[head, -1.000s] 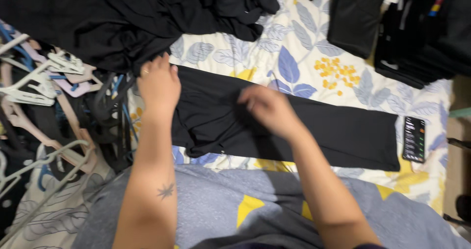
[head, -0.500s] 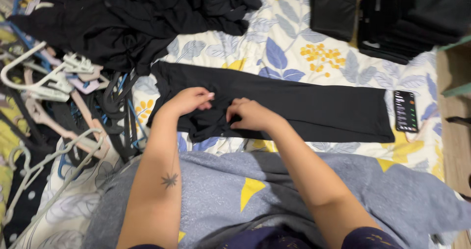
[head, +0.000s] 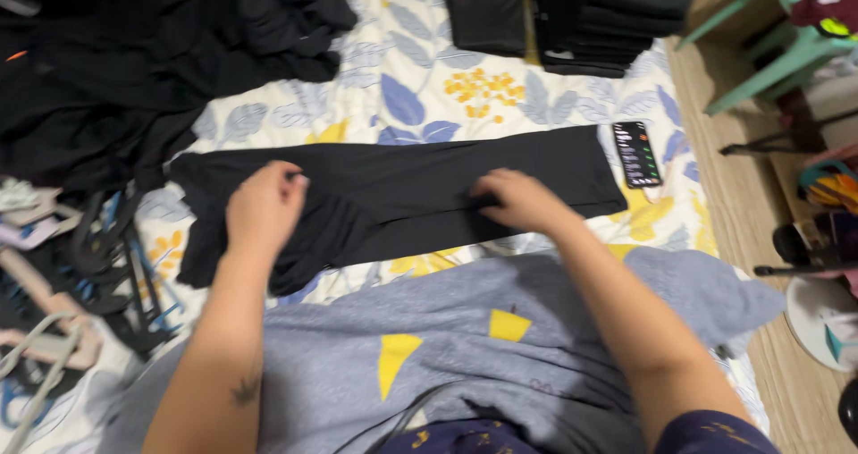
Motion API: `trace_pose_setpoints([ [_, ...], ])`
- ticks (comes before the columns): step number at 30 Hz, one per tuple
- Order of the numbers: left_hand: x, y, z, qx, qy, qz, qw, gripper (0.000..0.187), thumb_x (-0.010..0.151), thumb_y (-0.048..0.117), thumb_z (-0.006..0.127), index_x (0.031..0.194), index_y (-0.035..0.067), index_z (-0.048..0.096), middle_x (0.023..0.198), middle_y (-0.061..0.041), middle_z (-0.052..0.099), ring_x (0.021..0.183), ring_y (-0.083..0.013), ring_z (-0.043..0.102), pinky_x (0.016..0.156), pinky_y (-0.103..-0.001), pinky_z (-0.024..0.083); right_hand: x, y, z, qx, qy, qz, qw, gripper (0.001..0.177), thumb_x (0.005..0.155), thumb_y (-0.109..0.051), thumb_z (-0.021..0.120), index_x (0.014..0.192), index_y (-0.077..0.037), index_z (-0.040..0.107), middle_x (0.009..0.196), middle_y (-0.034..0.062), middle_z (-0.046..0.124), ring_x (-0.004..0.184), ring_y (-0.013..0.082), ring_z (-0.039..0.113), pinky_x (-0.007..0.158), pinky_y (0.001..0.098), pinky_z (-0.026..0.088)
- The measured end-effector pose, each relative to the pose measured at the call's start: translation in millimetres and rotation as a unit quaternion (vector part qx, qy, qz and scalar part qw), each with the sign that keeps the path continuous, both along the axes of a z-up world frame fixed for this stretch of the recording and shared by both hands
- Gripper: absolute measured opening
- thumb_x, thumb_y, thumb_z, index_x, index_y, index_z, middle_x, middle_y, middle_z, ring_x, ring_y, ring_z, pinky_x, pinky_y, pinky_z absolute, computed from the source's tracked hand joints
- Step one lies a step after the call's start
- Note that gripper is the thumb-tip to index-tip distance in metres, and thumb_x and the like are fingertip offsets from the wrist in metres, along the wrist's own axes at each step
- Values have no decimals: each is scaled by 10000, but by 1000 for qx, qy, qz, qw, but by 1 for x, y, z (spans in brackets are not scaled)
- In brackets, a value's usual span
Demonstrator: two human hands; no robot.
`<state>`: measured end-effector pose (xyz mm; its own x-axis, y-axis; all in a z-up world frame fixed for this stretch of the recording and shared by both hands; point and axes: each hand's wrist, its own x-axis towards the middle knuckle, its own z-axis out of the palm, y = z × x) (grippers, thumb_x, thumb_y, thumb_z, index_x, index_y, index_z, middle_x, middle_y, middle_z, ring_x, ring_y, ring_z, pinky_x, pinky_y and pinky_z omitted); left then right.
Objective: The person folds black pants on a bed, smoothing and aligning them before folding into compact rectangles. The folded pants are stacked on the bed next to a smartphone.
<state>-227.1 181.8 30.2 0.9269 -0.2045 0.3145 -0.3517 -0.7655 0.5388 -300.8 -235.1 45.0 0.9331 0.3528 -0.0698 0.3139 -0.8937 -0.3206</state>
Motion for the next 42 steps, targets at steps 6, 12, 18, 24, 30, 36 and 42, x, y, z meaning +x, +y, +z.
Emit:
trace_pose_setpoints([
  [6,-50,-135,-11,120,2,-204,972,133,875,286,748,917,160,758,918,-57,733,926,-292,683,790,-453,530,-37,-122,-6,70,144,-277,948,239,834,-242,784,1029,-114,735,1012,134,765,956,291,747,858,405,601],
  [12,-66,-252,-61,134,-188,-180,956,524,827,184,683,1348,134,664,1398,-100,628,1245,-290,575,993,-515,442,-70,-23,-62,118,0,40,992,373,781,-147,737,1147,-77,717,1110,143,655,1084,344,609,944,456,491],
  [18,-27,-267,-75,44,-90,-211,972,408,932,168,653,1339,141,663,1430,-78,621,1321,-305,567,1074,-467,466,-62,-1,-52,131,-155,58,977,462,851,-229,706,1246,-8,615,1273,226,606,1206,403,561,972,491,452],
  [24,-38,-273,-45,-25,-76,-191,978,387,940,128,647,1324,123,693,1382,-102,653,1269,-310,600,1036,-431,487,-13,-43,-75,147,82,-220,961,534,930,-419,578,1369,-115,596,1291,170,672,1180,364,630,995,469,492],
  [30,-84,-270,-55,85,-58,-235,967,320,945,211,692,1255,130,686,1227,-67,652,1211,-277,593,1044,-447,434,1,-129,-148,70,-104,-415,901,638,978,-473,505,1484,-84,511,1551,175,467,1445,362,397,1193,459,290],
  [36,-108,-266,-78,82,-179,-142,970,499,861,250,696,1320,67,623,1354,-142,589,1259,-343,536,1047,-519,379,18,-154,-180,-25,-227,-409,883,664,912,-460,569,1430,-47,518,1517,220,424,1427,420,269,1139,585,100],
  [42,-116,-265,-83,68,-43,-142,987,431,964,217,655,1376,98,612,1359,-107,570,1313,-305,498,1144,-519,347,25,-170,-174,533,-231,-447,680,643,942,-428,569,1411,12,567,1410,202,585,1304,390,526,1126,498,393],
])
